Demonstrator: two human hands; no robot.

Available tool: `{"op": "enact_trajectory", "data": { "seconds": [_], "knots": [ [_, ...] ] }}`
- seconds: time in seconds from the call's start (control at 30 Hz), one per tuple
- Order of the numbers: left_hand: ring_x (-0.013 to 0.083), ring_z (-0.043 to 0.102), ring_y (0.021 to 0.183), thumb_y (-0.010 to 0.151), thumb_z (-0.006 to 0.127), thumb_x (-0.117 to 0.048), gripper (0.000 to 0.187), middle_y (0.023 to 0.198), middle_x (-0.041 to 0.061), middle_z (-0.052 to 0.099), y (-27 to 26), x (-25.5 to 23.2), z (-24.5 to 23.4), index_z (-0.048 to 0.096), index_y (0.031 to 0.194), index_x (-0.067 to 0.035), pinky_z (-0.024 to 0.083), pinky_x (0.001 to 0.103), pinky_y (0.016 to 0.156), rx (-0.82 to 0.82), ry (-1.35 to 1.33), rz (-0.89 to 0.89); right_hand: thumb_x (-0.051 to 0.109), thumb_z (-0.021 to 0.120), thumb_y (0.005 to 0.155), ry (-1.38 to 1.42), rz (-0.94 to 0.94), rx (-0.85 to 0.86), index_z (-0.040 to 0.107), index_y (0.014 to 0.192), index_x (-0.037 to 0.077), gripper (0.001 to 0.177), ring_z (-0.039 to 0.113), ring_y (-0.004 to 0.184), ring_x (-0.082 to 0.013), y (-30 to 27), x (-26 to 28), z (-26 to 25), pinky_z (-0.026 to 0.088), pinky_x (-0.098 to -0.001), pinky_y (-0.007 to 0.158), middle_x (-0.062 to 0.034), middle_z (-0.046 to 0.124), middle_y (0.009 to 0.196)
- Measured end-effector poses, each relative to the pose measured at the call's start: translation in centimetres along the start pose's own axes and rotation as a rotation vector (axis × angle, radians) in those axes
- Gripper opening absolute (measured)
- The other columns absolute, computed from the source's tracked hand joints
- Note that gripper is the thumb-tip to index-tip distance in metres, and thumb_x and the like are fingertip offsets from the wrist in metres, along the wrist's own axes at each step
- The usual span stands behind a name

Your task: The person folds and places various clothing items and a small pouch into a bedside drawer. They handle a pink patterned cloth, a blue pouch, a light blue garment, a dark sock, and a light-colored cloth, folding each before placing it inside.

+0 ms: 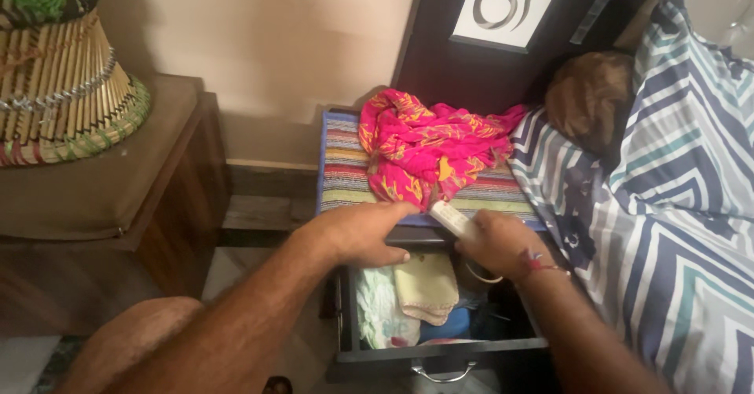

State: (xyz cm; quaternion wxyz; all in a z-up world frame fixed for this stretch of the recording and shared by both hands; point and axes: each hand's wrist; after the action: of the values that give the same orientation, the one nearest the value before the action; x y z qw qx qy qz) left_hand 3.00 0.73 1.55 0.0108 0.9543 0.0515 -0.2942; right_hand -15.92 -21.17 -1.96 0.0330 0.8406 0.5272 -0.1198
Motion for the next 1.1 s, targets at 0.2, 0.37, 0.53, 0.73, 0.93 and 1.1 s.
{"op": "enact_trajectory", "data": {
  "seconds": [0.2,0.37,0.53,0.73,0.93,1.1],
  "knots": [
    [0.0317,0.064,0.120,0.081,0.076,-0.036,0.071,0.129,0.015,0.066,0.0,0.4,-0.1,0.049,0.144,-0.016,0.051,0.041,0.100,0.027,0.046,-0.010,0.054,0.078,0.074,0.407,0.366,0.310,0.082,0.085,0.007,0.049,0.077,0.075,-0.0256,-2.6,2.0,-3.6,0.058,-0.0371,0.075,-0.0130,0.077,0.076],
    [0.0308,0.063,0.120,0.081,0.077,-0.036,0.067,0.129,0.014,0.066,0.1,0.9,0.0,0.053,0.140,-0.016,0.051,0.041,0.099,-0.017,0.052,0.042,0.057,0.076,0.077,0.478,0.366,0.604,0.079,0.079,0.000,0.057,0.070,0.068,-0.0256,-4.1,4.6,-2.6,0.059,-0.0400,0.069,-0.0087,0.077,0.075],
    [0.0310,0.064,0.118,0.080,0.077,-0.038,0.067,0.127,0.015,0.068,-0.3,0.5,-0.4,0.053,0.140,-0.016,0.051,0.041,0.098,-0.002,0.070,0.020,0.059,0.083,0.070,0.414,0.383,0.274,0.075,0.087,0.004,0.058,0.073,0.073,-0.0279,-2.0,5.3,3.0,0.061,-0.0404,0.072,-0.0165,0.073,0.078],
    [0.0324,0.064,0.119,0.080,0.076,-0.040,0.067,0.128,0.014,0.067,-0.3,1.0,-0.6,0.054,0.140,-0.019,0.051,0.042,0.098,0.009,0.116,-0.027,0.063,0.074,0.078,0.447,0.294,0.098,0.074,0.100,0.001,0.065,0.076,0.089,-0.0305,-1.1,5.6,5.8,0.056,-0.0369,0.086,-0.0201,0.077,0.092],
    [0.0318,0.062,0.121,0.081,0.077,-0.040,0.070,0.130,0.015,0.065,0.1,1.5,-0.8,0.051,0.142,-0.019,0.050,0.040,0.101,0.027,0.085,-0.047,0.064,0.075,0.078,0.312,-0.170,0.447,0.068,0.115,0.008,0.067,0.072,0.101,-0.0291,-4.3,6.1,0.7,0.054,-0.0377,0.090,-0.0167,0.076,0.103],
    [0.0305,0.064,0.119,0.082,0.078,-0.038,0.066,0.126,0.015,0.068,-0.2,1.8,-1.4,0.055,0.139,-0.015,0.051,0.039,0.100,0.011,0.067,-0.036,0.049,0.088,0.066,0.415,-0.371,0.528,0.061,0.123,0.006,0.076,0.071,0.105,-0.0296,-5.5,5.8,0.4,0.058,-0.0403,0.087,-0.0155,0.072,0.110]
  ]
}}
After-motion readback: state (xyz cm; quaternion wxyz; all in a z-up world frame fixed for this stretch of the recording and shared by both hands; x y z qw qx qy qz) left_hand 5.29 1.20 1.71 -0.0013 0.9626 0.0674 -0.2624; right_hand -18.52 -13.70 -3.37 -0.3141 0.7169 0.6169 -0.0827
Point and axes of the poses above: each hand's wrist, its own y-axis towards the middle knuckle, its own z-axis out of the palm, x = y × z
